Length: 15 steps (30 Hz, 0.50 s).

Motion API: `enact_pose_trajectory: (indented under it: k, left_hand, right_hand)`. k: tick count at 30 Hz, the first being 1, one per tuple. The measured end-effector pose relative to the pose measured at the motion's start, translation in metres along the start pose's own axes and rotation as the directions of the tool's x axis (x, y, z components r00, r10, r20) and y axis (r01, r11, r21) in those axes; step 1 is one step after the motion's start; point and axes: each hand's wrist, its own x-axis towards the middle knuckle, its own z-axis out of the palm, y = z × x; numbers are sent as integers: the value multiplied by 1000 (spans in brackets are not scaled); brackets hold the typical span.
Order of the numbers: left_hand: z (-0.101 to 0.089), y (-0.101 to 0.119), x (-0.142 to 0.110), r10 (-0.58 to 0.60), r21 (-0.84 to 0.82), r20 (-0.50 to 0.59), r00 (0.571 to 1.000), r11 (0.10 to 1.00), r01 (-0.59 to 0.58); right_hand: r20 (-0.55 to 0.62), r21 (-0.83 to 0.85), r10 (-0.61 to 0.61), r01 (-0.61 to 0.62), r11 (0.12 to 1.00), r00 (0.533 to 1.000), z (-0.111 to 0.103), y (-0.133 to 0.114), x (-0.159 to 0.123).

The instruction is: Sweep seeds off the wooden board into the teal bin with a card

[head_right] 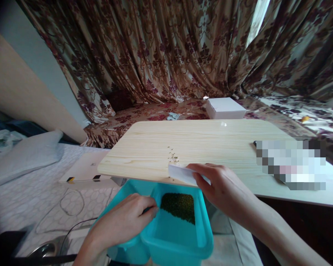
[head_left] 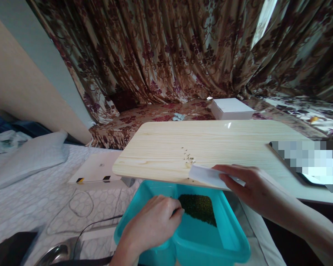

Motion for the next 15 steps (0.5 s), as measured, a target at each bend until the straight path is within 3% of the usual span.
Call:
enact_pose_trajectory:
  k: [6, 11, 15]
  left_hand:
    - [2, 1, 0, -5, 32, 3, 1000, 999, 5]
    - [11, 20, 13, 73, 113, 27, 997, 991, -76]
    - [20, 44, 29, 165, 195, 45, 985, 966, -170]
  right_hand:
    - [77, 56, -43, 38, 998, 996, -4, 5, -20]
    - [-105, -145, 23, -38, 989, 994, -15, 33, -20]
    - [-95, -206, -7, -13, 979, 995, -9, 44, -14]
